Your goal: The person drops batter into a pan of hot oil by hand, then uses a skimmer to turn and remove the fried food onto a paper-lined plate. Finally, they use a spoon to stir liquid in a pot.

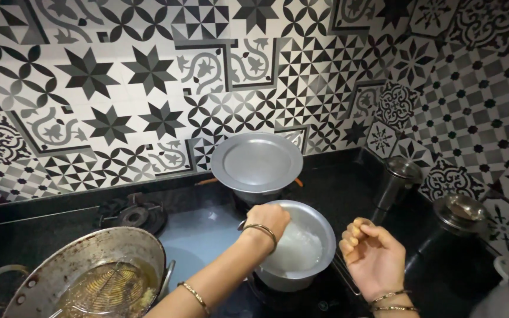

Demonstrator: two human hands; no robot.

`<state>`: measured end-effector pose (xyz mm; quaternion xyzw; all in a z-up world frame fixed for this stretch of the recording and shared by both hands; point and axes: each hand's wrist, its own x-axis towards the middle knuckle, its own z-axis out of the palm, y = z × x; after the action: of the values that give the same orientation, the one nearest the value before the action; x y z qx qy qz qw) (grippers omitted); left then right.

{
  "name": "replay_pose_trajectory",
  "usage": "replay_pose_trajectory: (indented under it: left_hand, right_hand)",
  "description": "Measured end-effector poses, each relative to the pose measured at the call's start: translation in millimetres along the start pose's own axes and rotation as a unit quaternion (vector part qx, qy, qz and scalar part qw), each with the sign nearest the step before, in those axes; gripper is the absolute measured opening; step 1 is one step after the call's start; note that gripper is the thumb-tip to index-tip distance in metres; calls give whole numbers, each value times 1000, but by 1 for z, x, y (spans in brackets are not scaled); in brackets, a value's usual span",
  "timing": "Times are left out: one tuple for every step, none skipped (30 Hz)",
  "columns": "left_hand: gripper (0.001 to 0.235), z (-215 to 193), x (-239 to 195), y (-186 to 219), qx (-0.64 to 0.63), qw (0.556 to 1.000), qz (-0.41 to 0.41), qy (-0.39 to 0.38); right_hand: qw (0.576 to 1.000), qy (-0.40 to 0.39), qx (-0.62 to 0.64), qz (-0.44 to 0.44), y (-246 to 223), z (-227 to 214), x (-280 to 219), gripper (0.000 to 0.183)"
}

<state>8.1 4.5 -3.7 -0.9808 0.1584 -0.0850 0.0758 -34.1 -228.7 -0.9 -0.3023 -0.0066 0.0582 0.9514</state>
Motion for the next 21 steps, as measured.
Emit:
replay_pose_trajectory:
  left_hand:
    - [14, -2, -2, -1, -4, 1000, -14, -1]
    - [14, 0, -3, 0, -4, 1000, -13, -2]
    - [14, 1, -4, 0, -3, 1000, -13, -10]
    - [14, 2, -5, 0, -3, 1000, -13, -17]
    - [14, 0, -6, 2, -3, 1000, -13, -17]
    - [14, -3, -7, 3, -6, 1000, -9, -28]
    - [15, -5, -8, 4, -9, 999, -4, -40]
    - [15, -8, -10, 4, -9, 999, -5, -40]
    - [15, -11, -12, 4, -31, 998, -4, -51]
    - [16, -14, -14, 5, -53, 997, -3, -61]
    - [16, -28, -18, 5, -52, 997, -3, -61]
    - [18, -42, -22, 5, -82, 993, -9, -83]
    - [22, -56, -26, 5, -111, 988, -16, -106]
    - [22, -54, -27, 4, -111, 988, -17, -106]
    - [24, -53, -29, 2, -141, 980, -31, -134]
    - [26, -53, -30, 0, -170, 971, -47, -161]
    - [26, -56, -32, -1, -170, 971, -48, -161]
    - [18, -59, -35, -3, -209, 958, -71, -182]
    - [11, -61, -37, -5, -247, 943, -93, -203]
    - [11, -63, -40, -7, -247, 943, -95, -203]
    - [10, -65, -42, -10, -288, 925, -120, -218]
  right_hand:
    - [1000, -1, 9, 1, -1, -3, -1, 15]
    - [1000, 0, 10, 1, -2, 1, -4, 15]
    - [1000, 21, 3, -6, -3, 4, -7, 15]
    - [999, 41, -4, -13, -4, 8, -9, 15]
    - [999, 41, -4, -13, -4, 5, -8, 15]
    - [1000, 22, 7, -8, -4, 2, -7, 15]
    - [1000, 4, 17, -3, -4, -1, -7, 14]
    - [1000, 4, 17, -3, -3, 1, -8, 14]
    - [1000, 4, 17, -4, -3, 2, -9, 14]
    - [1000, 3, 17, -6, -3, 3, -10, 15]
    - [1000, 3, 17, -6, -3, 3, -10, 15]
    - [1000, -1, 23, -7, -3, 2, -10, 14]
    - [1000, -4, 29, -9, -3, 1, -10, 14]
    - [1000, -4, 29, -9, -4, 3, -11, 14]
    - [1000, 15, 20, -13, -4, 5, -13, 14]
    - [999, 34, 12, -16, -4, 7, -13, 14]
    - [999, 33, 12, -15, -4, 10, -14, 14]
    - [999, 41, 8, -13, -4, 12, -15, 14]
    - [999, 48, 4, -11, -4, 15, -16, 14]
    - [999, 46, 4, -9, -3, 12, -13, 14]
    - [999, 30, 12, -4, -2, 9, -11, 14]
